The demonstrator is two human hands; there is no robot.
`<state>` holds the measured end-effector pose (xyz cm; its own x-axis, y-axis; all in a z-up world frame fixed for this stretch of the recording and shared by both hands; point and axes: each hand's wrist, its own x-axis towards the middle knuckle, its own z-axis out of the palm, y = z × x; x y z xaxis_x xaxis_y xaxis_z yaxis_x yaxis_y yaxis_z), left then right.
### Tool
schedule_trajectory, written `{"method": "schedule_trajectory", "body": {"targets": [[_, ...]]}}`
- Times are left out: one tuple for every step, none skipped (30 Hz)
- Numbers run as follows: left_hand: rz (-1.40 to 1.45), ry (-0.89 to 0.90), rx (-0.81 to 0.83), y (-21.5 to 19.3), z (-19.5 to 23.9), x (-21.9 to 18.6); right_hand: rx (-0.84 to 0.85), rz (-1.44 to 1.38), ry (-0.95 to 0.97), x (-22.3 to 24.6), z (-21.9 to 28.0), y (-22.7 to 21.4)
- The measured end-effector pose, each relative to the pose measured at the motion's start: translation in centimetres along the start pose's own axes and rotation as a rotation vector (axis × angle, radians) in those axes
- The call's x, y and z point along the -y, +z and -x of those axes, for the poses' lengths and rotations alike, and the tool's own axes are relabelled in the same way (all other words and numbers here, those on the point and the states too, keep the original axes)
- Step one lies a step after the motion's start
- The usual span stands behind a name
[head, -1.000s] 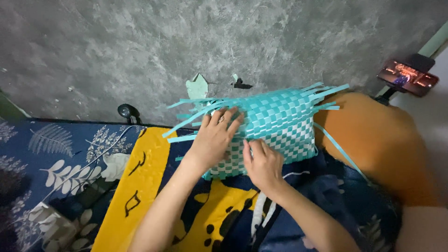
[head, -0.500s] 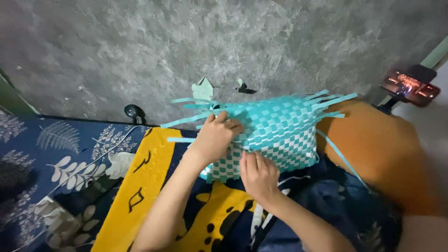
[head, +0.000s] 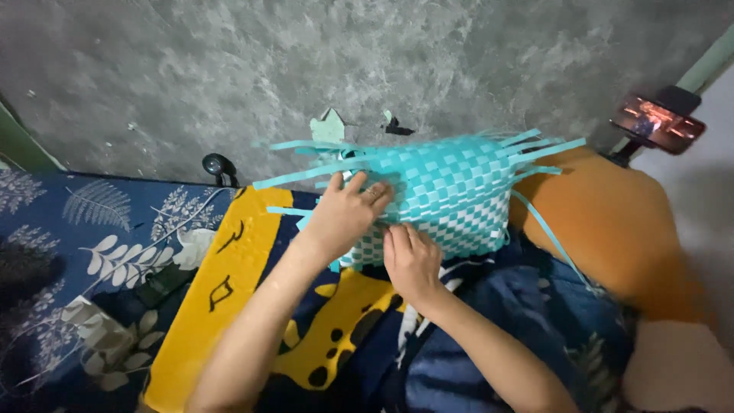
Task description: A person is hand-weaving a bag made of teal and white plastic strips, specifically tucking the loose ends of the strips into the body of the bag to secure the weave.
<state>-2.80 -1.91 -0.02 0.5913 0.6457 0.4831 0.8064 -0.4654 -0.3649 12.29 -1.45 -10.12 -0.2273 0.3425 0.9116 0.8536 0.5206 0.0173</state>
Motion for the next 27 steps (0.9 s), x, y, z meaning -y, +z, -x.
{"method": "schedule_trajectory", "body": {"targets": [[-0.02,-0.003,-0.048,-0.4,0.2,0.0,0.032,-0.013,-0.011,0.0,0.1,-0.2],[-0.04,-0.004,-0.099,-0.7,0.2,-0.1,0.062,-0.022,-0.021,-0.2,0.2,-0.3],[-0.035,0.001,-0.104,-1.0,0.8,-0.4,0.062,-0.013,-0.02,0.1,-0.4,-1.8],[-0.03,-0.008,-0.095,-1.4,1.0,-0.5,0.049,-0.032,-0.037,0.5,-1.3,-3.2],[-0.025,-0.018,-0.086,-1.9,1.1,-0.6,0.037,-0.051,-0.054,0.8,-2.3,-4.7],[-0.017,0.002,-0.095,-1.6,1.3,-1.0,0.033,-0.031,-0.043,0.6,-1.6,-4.3],[-0.018,0.001,-0.114,-1.2,1.4,-1.3,0.044,-0.047,-0.043,0.4,-0.9,-3.9],[-0.014,0.003,-0.131,-0.9,1.6,-1.6,0.057,-0.06,-0.039,0.2,-0.2,-3.4],[-0.003,0.026,-0.138,-1.3,1.6,-1.9,0.056,-0.039,-0.023,0.1,0.3,-2.3],[0.01,0.02,-0.151,-1.8,1.7,-2.4,0.034,-0.08,0.007,-0.3,0.9,-1.3],[0.024,0.014,-0.165,-2.2,1.9,-2.9,0.011,-0.121,0.037,-0.7,1.6,-0.3],[0.035,0.023,-0.172,-2.2,1.9,-2.9,0.014,-0.105,0.04,-0.4,1.5,-0.8],[0.025,0.009,-0.169,-2.2,1.9,-2.8,0.0,-0.063,0.012,0.0,1.4,-1.1],[0.007,-0.01,-0.167,-2.2,2.0,-2.5,-0.018,-0.028,-0.021,0.4,1.1,-1.2],[0.011,-0.004,-0.175,-2.1,2.0,-2.5,-0.02,-0.018,-0.021,0.8,0.2,-3.0],[0.015,-0.016,-0.148,-2.1,2.0,-2.4,-0.005,-0.004,-0.056,1.3,-0.7,-4.6],[0.019,-0.027,-0.122,-2.0,2.1,-2.3,0.011,0.009,-0.092,1.8,-1.7,-6.3],[0.022,-0.026,-0.124,-2.2,2.0,-2.3,0.012,0.013,-0.092,1.5,-1.5,-6.4],[0.047,-0.025,-0.121,-2.2,2.0,-2.3,0.05,-0.003,-0.05,1.2,-1.3,-6.4],[0.076,-0.025,-0.116,-2.3,2.1,-2.4,0.09,-0.018,-0.006,1.1,-1.0,-6.5],[0.082,-0.024,-0.116,-2.6,2.1,-2.5,0.095,-0.014,-0.005,0.7,-1.1,-5.9],[0.099,-0.013,-0.108,-2.9,2.1,-2.6,0.087,-0.072,0.031,0.3,-1.0,-5.3],[0.117,-0.002,-0.1,-3.1,2.1,-2.8,0.079,-0.129,0.067,-0.1,-1.0,-4.7],[0.12,-0.002,-0.097,-3.0,2.2,-2.8,0.084,-0.13,0.069,0.0,-0.9,-4.2],[0.095,-0.014,-0.096,-2.9,2.3,-2.9,0.076,-0.144,0.069,0.2,-0.9,-3.8],[0.066,-0.028,-0.098,-2.8,2.3,-2.8,0.065,-0.159,0.065,0.2,-1.1,-3.3],[0.065,-0.03,-0.098,-2.7,2.3,-2.8,0.066,-0.161,0.062,0.5,-1.2,-3.8]]}}
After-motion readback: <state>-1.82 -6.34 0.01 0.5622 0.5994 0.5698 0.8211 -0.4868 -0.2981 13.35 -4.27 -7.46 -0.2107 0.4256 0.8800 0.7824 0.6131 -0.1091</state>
